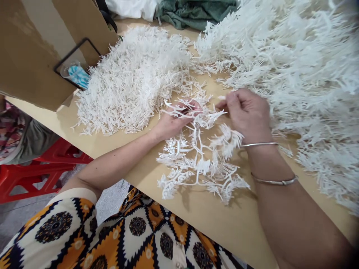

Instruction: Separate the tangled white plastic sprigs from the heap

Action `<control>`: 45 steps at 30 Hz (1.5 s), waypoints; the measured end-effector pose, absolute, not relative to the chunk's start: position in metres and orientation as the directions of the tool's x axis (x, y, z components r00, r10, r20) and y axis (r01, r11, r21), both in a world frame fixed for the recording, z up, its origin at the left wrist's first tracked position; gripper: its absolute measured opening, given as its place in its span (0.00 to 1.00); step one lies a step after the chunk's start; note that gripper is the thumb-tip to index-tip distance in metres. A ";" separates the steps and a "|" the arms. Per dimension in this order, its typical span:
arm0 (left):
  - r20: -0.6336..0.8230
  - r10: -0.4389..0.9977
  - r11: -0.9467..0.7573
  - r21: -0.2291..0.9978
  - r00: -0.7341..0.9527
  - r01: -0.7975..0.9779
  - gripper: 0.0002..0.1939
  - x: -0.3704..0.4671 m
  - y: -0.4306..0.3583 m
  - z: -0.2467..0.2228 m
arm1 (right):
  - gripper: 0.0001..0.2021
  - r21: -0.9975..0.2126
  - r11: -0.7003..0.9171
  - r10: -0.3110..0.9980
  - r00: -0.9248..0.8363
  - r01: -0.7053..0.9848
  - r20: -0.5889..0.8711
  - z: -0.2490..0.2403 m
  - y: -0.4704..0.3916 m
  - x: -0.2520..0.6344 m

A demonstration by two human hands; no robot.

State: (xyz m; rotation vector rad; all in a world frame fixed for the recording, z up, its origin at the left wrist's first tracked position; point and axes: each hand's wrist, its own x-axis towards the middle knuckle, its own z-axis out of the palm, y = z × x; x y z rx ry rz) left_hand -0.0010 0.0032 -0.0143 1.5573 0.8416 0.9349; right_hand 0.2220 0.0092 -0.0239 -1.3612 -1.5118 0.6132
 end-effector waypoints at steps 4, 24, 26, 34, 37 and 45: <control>0.170 0.894 -0.189 0.982 0.413 0.005 0.13 -0.001 0.006 -0.015 | 0.15 -0.829 0.351 0.913 0.037 0.435 0.406 -0.011 0.000 0.208; 0.346 0.878 -0.388 0.919 0.331 0.071 0.13 -0.002 0.008 -0.020 | 0.09 -0.985 0.101 0.995 -0.027 0.143 0.098 -0.001 -0.009 0.194; 0.370 0.875 -0.408 0.911 0.313 0.064 0.13 -0.001 0.007 -0.020 | 0.09 -0.995 0.045 0.999 0.008 0.084 0.046 -0.006 -0.002 0.196; 0.327 0.891 -0.330 0.943 0.314 -0.045 0.18 -0.001 0.008 -0.024 | 0.08 -0.982 0.179 0.947 0.261 0.051 0.187 -0.043 0.032 0.235; 0.298 0.907 -0.294 0.954 0.296 -0.061 0.20 -0.002 0.012 -0.026 | 0.11 -0.942 0.234 0.950 0.149 0.240 0.273 -0.039 0.019 0.224; 0.307 0.892 -0.305 0.951 0.332 -0.057 0.16 -0.005 0.019 -0.026 | 0.17 -0.913 0.351 0.934 -0.012 0.208 0.356 -0.016 0.000 0.209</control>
